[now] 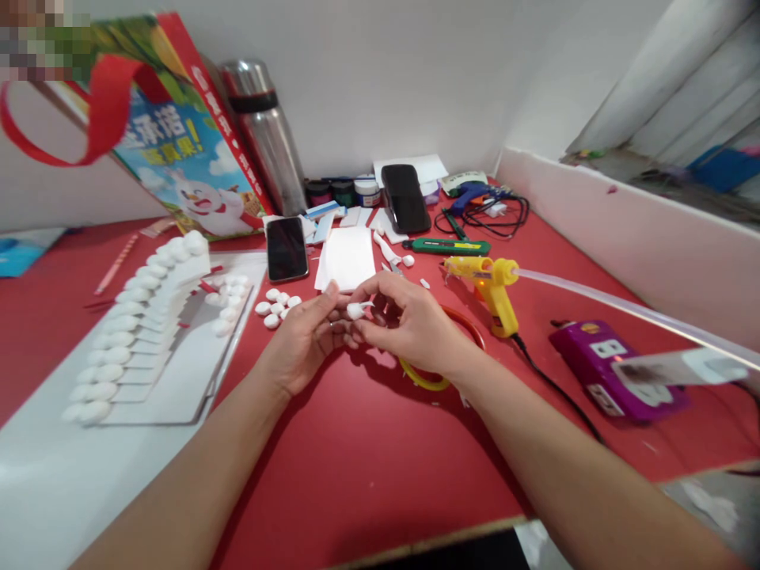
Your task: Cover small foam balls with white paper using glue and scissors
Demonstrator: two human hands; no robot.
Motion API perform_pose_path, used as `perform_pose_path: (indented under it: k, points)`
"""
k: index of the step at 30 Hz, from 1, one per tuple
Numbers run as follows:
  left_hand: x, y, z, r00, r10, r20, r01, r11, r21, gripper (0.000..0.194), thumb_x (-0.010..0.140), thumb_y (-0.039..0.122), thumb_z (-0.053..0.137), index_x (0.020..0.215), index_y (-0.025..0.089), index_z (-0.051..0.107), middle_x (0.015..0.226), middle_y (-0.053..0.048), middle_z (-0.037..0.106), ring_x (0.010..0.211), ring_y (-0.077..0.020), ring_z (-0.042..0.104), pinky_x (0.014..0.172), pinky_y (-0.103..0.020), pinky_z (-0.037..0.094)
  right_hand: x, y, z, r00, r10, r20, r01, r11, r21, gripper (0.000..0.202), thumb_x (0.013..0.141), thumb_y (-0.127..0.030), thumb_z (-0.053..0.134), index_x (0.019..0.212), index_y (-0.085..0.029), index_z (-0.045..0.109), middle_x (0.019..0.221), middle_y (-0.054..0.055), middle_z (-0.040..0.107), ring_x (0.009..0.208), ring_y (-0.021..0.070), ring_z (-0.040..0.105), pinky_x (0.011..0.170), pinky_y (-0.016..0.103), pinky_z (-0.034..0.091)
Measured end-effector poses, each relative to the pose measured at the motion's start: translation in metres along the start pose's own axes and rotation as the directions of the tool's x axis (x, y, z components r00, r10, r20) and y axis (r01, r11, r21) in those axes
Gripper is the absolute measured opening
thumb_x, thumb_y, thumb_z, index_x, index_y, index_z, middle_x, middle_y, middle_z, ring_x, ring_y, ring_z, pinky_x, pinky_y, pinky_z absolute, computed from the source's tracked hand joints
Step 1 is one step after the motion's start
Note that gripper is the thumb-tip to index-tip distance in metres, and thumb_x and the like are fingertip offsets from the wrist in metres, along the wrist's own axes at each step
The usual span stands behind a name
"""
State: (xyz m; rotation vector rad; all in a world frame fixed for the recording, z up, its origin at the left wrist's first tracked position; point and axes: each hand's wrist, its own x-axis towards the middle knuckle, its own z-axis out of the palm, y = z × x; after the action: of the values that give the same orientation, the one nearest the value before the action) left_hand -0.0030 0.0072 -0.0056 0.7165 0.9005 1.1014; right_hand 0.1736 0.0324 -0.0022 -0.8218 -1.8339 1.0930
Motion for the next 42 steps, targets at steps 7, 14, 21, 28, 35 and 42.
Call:
perform_pose_path:
  k: [7, 14, 21, 28, 35, 42]
  points:
    - [0.002, 0.0, -0.004, 0.999, -0.023, 0.041, 0.022, 1.0, 0.017, 0.021, 0.075, 0.022, 0.086, 0.089, 0.009, 0.077, 0.078, -0.006, 0.073, 0.065, -0.0099, 0.066, 0.066, -0.02, 0.057, 0.0, 0.004, -0.003, 0.982, -0.182, 0.044, 0.187, 0.932, -0.31, 0.015, 0.084, -0.012, 0.064, 0.099, -0.016, 0.064, 0.102, 0.006, 0.062, 0.083, 0.014, 0.057, 0.072, 0.026, 0.047]
    - [0.005, -0.001, -0.008, 1.0, -0.002, -0.022, 0.001, 0.999, -0.051, 0.024, 0.075, 0.011, 0.084, 0.098, 0.011, 0.078, 0.091, -0.007, 0.078, 0.073, -0.0107, 0.072, 0.072, -0.019, 0.06, -0.003, -0.043, -0.022, 0.942, 0.329, -0.068, -0.233, 0.496, -0.837, 0.029, 0.095, -0.028, 0.058, 0.117, -0.009, 0.061, 0.101, 0.015, 0.069, 0.088, 0.0278, 0.068, 0.073, 0.037, 0.051]
    - [0.004, -0.002, -0.009, 1.0, -0.013, 0.003, 0.014, 0.994, -0.113, 0.025, 0.073, 0.005, 0.082, 0.097, 0.012, 0.078, 0.096, -0.009, 0.079, 0.082, -0.0139, 0.075, 0.081, -0.023, 0.062, -0.026, -0.055, -0.012, 0.88, 0.472, -0.057, -0.147, 0.155, -0.977, 0.026, 0.094, -0.024, 0.053, 0.109, -0.006, 0.065, 0.105, 0.027, 0.065, 0.104, 0.0403, 0.065, 0.083, 0.044, 0.052]
    - [0.003, -0.001, -0.008, 1.0, -0.018, -0.017, 0.016, 0.993, -0.12, 0.024, 0.074, 0.005, 0.081, 0.097, 0.01, 0.078, 0.094, -0.008, 0.078, 0.077, -0.0125, 0.074, 0.076, -0.021, 0.062, -0.025, -0.046, -0.012, 0.815, 0.552, -0.175, -0.313, 0.167, -0.935, 0.047, 0.09, -0.032, 0.055, 0.127, -0.004, 0.054, 0.104, 0.029, 0.068, 0.098, 0.0409, 0.07, 0.076, 0.043, 0.052]
    - [0.002, 0.003, -0.005, 1.0, -0.014, 0.009, 0.015, 0.986, -0.163, 0.022, 0.075, 0.005, 0.08, 0.096, 0.009, 0.077, 0.093, -0.007, 0.077, 0.075, -0.0105, 0.072, 0.073, -0.019, 0.061, -0.035, -0.051, -0.024, 0.803, 0.579, -0.14, -0.357, 0.279, -0.891, 0.038, 0.091, -0.023, 0.052, 0.127, -0.01, 0.053, 0.1, 0.02, 0.073, 0.092, 0.0355, 0.073, 0.068, 0.037, 0.045]
    - [-0.002, 0.005, -0.001, 1.0, 0.006, 0.02, -0.002, 0.98, -0.201, 0.021, 0.074, 0.003, 0.08, 0.094, 0.009, 0.077, 0.093, -0.007, 0.077, 0.078, -0.0109, 0.073, 0.075, -0.018, 0.061, -0.058, -0.047, -0.041, 0.907, 0.411, -0.09, -0.39, 0.745, -0.541, 0.042, 0.087, -0.04, 0.067, 0.12, -0.021, 0.049, 0.095, 0.006, 0.07, 0.078, 0.0217, 0.067, 0.069, 0.031, 0.049]
